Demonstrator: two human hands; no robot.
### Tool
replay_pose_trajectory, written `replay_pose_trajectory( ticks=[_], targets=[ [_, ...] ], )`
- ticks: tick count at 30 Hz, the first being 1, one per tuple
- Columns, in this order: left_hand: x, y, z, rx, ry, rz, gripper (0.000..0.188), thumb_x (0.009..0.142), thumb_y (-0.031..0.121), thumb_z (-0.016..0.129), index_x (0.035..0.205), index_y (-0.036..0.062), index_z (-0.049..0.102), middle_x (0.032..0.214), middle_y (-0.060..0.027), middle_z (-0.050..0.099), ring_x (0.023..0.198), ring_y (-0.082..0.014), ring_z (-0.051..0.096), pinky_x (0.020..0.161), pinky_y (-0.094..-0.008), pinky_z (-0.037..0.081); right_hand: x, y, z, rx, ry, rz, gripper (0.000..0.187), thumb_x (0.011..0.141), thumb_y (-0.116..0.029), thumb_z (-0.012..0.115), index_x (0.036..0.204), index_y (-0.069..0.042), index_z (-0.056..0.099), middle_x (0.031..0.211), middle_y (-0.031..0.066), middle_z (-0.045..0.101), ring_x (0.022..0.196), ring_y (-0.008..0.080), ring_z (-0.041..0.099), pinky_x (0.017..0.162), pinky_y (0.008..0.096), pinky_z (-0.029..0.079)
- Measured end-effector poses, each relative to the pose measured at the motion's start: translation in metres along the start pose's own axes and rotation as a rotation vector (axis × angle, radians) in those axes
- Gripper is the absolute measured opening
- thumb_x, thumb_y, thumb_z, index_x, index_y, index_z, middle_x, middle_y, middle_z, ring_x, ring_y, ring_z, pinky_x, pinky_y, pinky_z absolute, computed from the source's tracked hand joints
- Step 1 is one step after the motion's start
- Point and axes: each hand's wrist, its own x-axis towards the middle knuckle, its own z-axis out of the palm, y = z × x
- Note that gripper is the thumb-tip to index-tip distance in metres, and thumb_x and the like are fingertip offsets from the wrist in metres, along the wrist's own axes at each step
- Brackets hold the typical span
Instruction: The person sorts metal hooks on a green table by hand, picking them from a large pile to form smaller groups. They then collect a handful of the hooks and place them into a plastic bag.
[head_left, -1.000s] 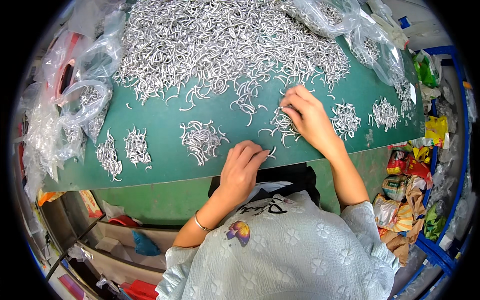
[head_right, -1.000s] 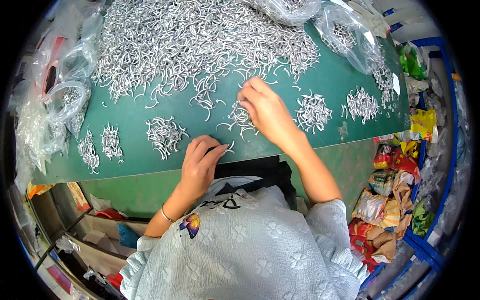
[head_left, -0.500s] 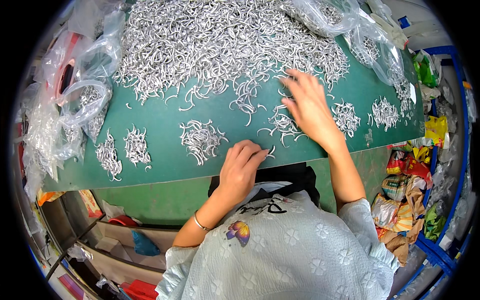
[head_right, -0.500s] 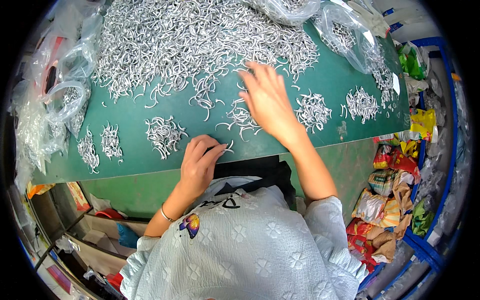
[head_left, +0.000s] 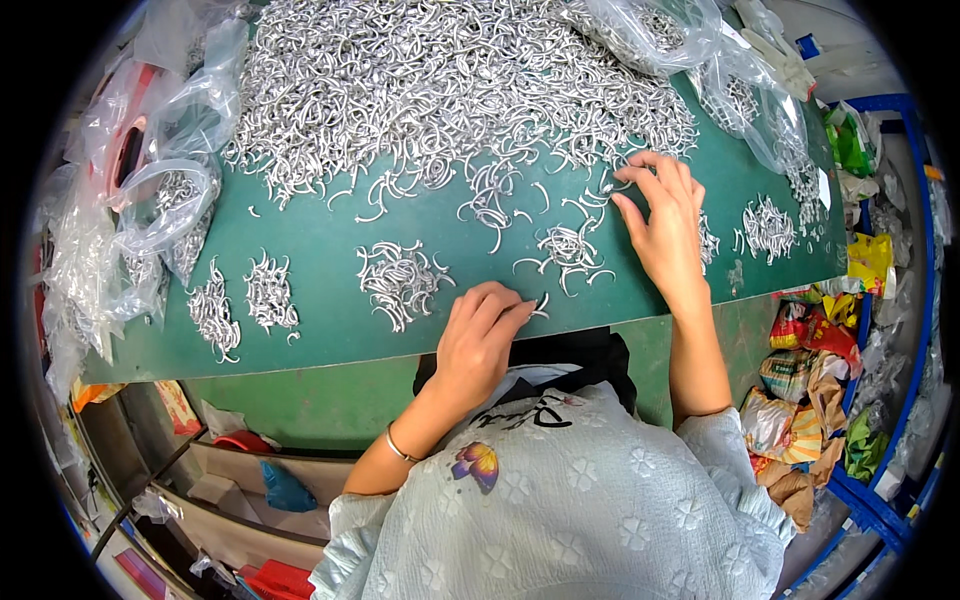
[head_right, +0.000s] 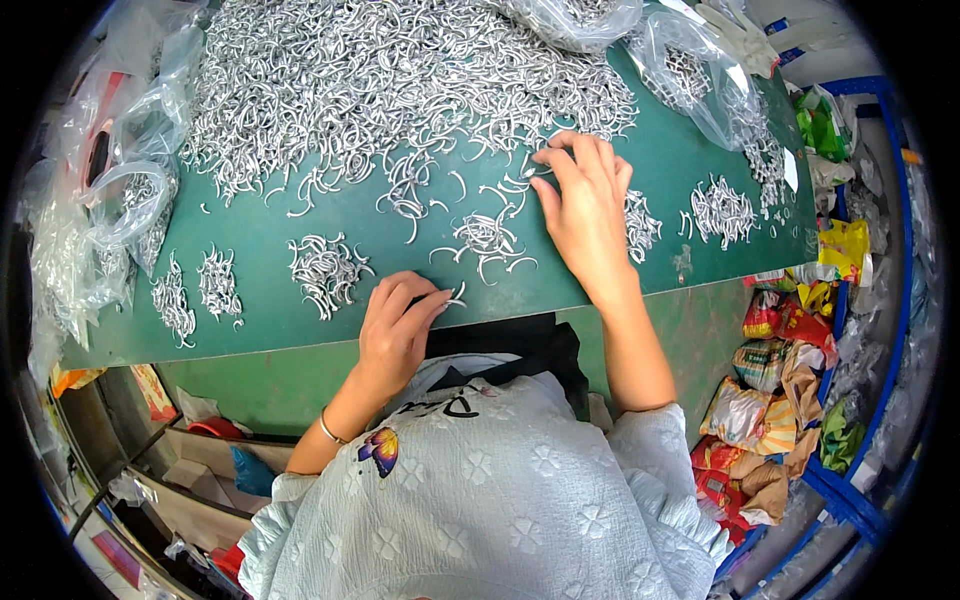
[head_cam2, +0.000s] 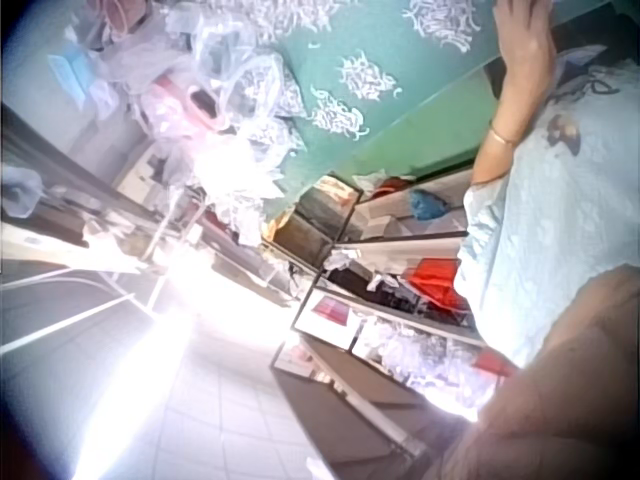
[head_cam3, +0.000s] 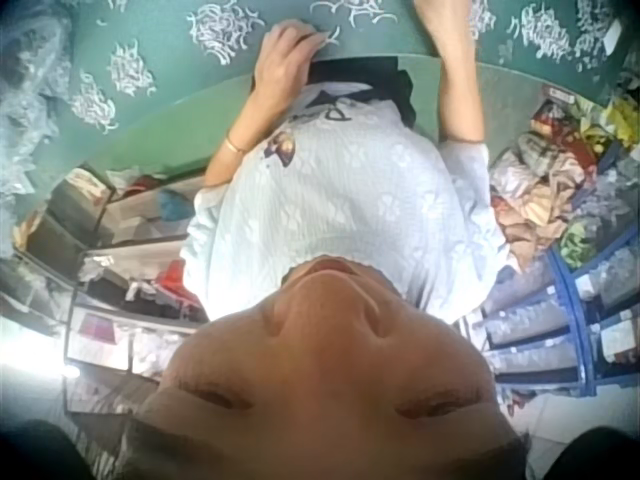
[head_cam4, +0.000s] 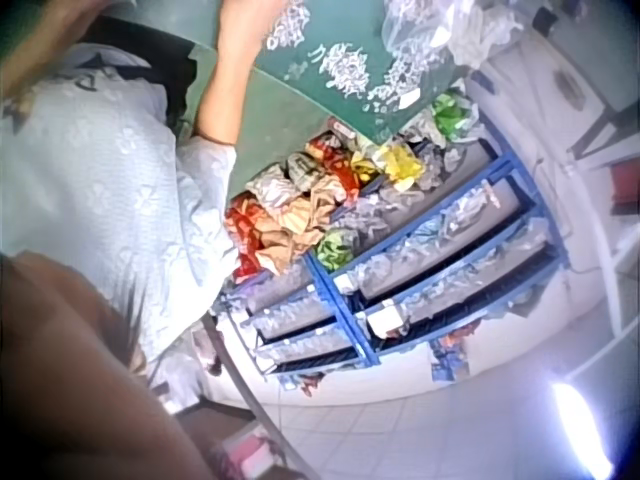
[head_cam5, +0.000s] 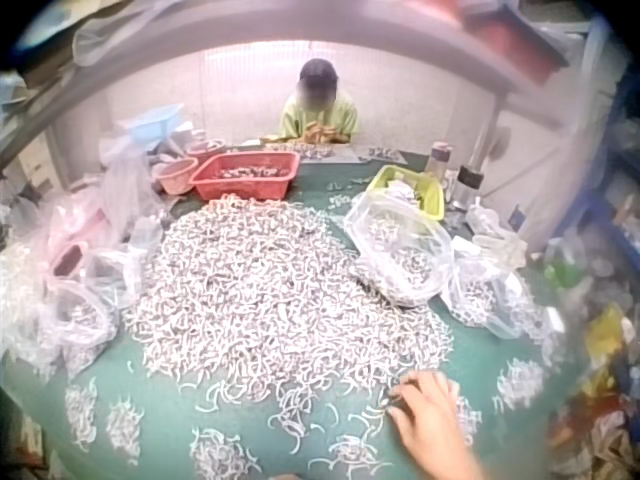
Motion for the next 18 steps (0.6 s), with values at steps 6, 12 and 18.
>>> replay_pose_trajectory(
  ticks=[6, 12, 18],
  targets=[
    [0.001, 0.001, -0.001, -0.003, -0.005, -0.010, 0.034, 0.067, -0.004, 0.064, 0.100, -0.0016, 0.066, 0.097, -0.0103, 0.059, 0.097, -0.0293, 0.057, 0.074, -0.0380, 0.043, -0.003, 0.005, 0.016, -0.063, -0.078, -0.105, 0.021, 0.076, -0.004, 0.072, 0.095, -0.007, 0.065, 0.104, 0.0047, 0.058, 0.100, 0.0248, 0.053, 0.086, 0.0396, 0.036],
    [0.000, 0.001, 0.000, 0.002, -0.007, -0.013, 0.034, 0.067, -0.004, 0.064, 0.101, -0.0014, 0.067, 0.098, -0.0102, 0.059, 0.097, -0.0291, 0.057, 0.074, -0.0379, 0.044, -0.011, 0.006, 0.005, 0.045, -0.106, 0.057, 0.020, 0.079, -0.002, 0.069, 0.098, -0.004, 0.063, 0.097, 0.0086, 0.058, 0.094, 0.0283, 0.054, 0.078, 0.0373, 0.039],
    [0.000, 0.001, -0.001, 0.003, -0.010, -0.028, 0.033, 0.067, -0.005, 0.066, 0.100, -0.0009, 0.067, 0.096, -0.0100, 0.060, 0.096, -0.0293, 0.058, 0.075, -0.0382, 0.045, -0.019, -0.018, 0.003, 0.464, -0.241, 0.102, 0.026, 0.080, 0.004, 0.067, 0.106, 0.000, 0.061, 0.093, 0.0131, 0.059, 0.082, 0.0284, 0.058, 0.072, 0.0358, 0.047]
  ],
)
